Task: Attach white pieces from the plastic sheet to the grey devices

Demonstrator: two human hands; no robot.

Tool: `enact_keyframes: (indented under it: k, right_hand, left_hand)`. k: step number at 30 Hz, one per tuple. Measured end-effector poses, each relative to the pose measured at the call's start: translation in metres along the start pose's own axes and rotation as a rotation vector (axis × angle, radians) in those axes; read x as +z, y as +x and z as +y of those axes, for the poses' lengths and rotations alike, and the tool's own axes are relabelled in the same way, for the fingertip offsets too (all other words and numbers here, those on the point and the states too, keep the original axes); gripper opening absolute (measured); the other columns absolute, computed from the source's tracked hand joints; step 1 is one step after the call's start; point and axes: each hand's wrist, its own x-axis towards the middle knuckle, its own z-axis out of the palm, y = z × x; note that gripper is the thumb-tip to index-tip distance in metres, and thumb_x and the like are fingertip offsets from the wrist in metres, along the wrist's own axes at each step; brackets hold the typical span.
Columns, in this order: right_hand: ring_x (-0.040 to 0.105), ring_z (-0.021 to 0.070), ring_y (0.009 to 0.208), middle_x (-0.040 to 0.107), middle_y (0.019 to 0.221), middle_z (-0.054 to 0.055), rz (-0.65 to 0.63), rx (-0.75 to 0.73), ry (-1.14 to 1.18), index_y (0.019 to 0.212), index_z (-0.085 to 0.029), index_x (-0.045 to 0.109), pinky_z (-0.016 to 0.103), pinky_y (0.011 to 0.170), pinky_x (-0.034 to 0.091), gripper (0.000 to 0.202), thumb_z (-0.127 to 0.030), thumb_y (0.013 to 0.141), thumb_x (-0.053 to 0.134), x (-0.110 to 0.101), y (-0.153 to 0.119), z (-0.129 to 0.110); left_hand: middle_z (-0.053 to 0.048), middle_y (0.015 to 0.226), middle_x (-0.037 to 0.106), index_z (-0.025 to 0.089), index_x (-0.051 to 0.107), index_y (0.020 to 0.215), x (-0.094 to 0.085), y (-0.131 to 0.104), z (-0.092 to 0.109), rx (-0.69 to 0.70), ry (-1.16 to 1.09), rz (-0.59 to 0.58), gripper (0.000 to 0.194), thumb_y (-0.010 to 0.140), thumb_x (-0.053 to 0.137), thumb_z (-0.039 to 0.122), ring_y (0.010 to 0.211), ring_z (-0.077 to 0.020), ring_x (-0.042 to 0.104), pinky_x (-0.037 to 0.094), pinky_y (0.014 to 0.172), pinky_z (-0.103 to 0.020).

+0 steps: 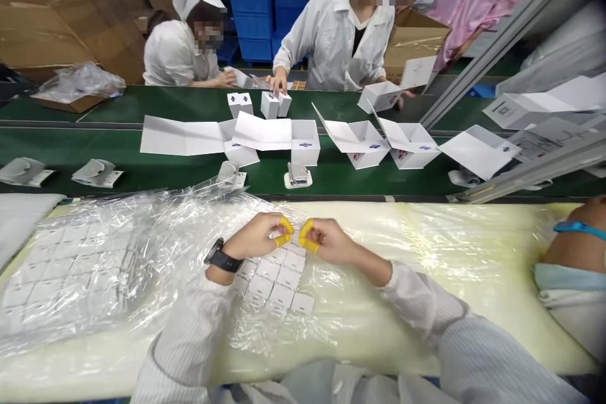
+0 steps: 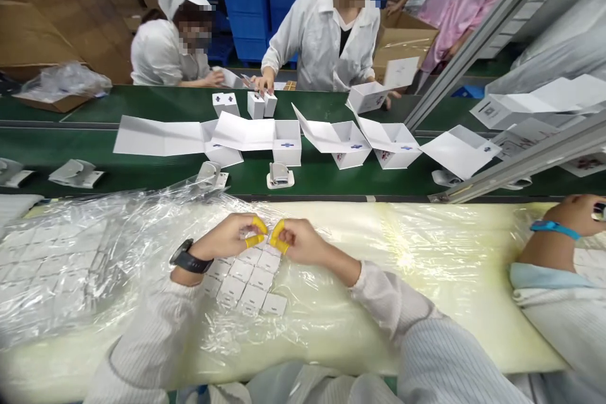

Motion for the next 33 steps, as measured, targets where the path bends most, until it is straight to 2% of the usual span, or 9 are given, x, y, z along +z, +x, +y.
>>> enact_keyframes:
  k: [2,5,15,21,25,27,29,31,33]
  right_hand:
    - [0.046,0.0094,0.055,0.056,0.07,-0.003,-0.088,0.013,-0.008,0.084,-0.02,0.06,0.022,0.052,0.039,0.012,-0.029,0.082,0.067,0.02,-0.017,-0.008]
    - [0.046,0.0089,0.057,0.056,0.074,-0.003,-0.092,0.035,-0.09,0.084,-0.02,0.057,0.022,0.055,0.039,0.012,-0.022,0.079,0.068,0.035,-0.022,-0.007]
    - [0.047,0.0114,0.059,0.053,0.069,-0.004,-0.088,0.062,-0.334,0.076,-0.021,0.044,0.024,0.056,0.034,0.024,-0.024,0.081,0.066,0.043,-0.018,-0.012]
    - [0.036,0.0089,0.054,0.045,0.062,-0.007,-0.183,0.046,-0.293,0.072,-0.021,0.044,0.023,0.054,0.03,0.024,-0.022,0.079,0.067,0.034,-0.013,-0.015]
    - [0.032,0.0086,0.053,0.041,0.058,-0.007,-0.319,0.064,-0.074,0.076,-0.019,0.059,0.023,0.052,0.031,0.02,-0.035,0.082,0.07,0.009,-0.016,-0.03]
    - [0.035,0.0095,0.054,0.048,0.061,-0.005,-0.204,0.07,0.024,0.079,-0.019,0.065,0.024,0.052,0.033,0.026,-0.044,0.08,0.073,-0.004,-0.015,-0.037]
    - [0.038,0.0105,0.055,0.054,0.064,-0.002,0.035,0.042,0.046,0.08,-0.019,0.067,0.026,0.052,0.034,0.031,-0.049,0.078,0.074,-0.012,-0.011,-0.039]
    - [0.04,0.0115,0.056,0.059,0.068,0.001,0.197,-0.031,0.006,0.079,-0.02,0.069,0.027,0.052,0.035,0.03,-0.049,0.078,0.074,-0.013,-0.003,-0.037]
    - [0.042,0.0119,0.056,0.061,0.07,0.002,0.232,-0.101,-0.034,0.08,-0.02,0.071,0.027,0.053,0.036,0.028,-0.048,0.08,0.074,-0.012,0.007,-0.03]
  left_hand:
    - [-0.002,0.089,0.07,0.019,0.068,0.089,0.007,-0.011,-0.003,-0.003,-0.021,-0.041,0.011,0.081,0.062,0.015,0.08,-0.0149,0.065,0.052,0.075,-0.025]
    - [-0.001,0.092,0.07,0.019,0.068,0.09,0.012,-0.018,-0.012,-0.024,-0.072,-0.044,0.019,0.079,0.057,0.009,0.083,-0.0148,0.065,0.052,0.077,-0.025]
    - [-0.001,0.09,0.069,0.019,0.066,0.088,0.013,-0.02,-0.021,-0.025,-0.07,0.033,0.025,0.074,0.053,0.004,0.083,-0.015,0.064,0.051,0.077,-0.026]
    - [-0.002,0.091,0.069,0.019,0.067,0.09,0.014,-0.021,-0.024,-0.016,-0.049,0.041,0.025,0.075,0.052,0.004,0.084,-0.0157,0.064,0.052,0.078,-0.027]
    - [-0.002,0.092,0.07,0.02,0.067,0.09,0.01,-0.023,-0.019,-0.007,0.013,0.022,0.021,0.076,0.057,0.008,0.084,-0.0163,0.065,0.052,0.078,-0.027]
    - [-0.003,0.097,0.071,0.02,0.068,0.098,0.007,-0.025,-0.011,0.007,0.035,-0.027,0.022,0.077,0.065,0.015,0.086,-0.0175,0.066,0.053,0.08,-0.029]
    - [-0.004,0.106,0.071,0.023,0.066,0.113,0.005,-0.024,-0.002,0.045,0.054,-0.033,0.038,0.076,0.074,0.026,0.093,-0.0198,0.067,0.053,0.085,-0.031]
    - [-0.005,0.112,0.069,0.025,0.064,0.122,0.005,-0.02,0.005,0.108,0.096,0.065,0.044,0.081,0.074,0.033,0.1,-0.0206,0.066,0.052,0.09,-0.033]
    - [-0.005,0.109,0.07,0.025,0.068,0.117,0.006,-0.013,0.008,0.171,0.189,0.214,0.028,0.09,0.065,0.032,0.101,-0.0197,0.065,0.051,0.09,-0.033]
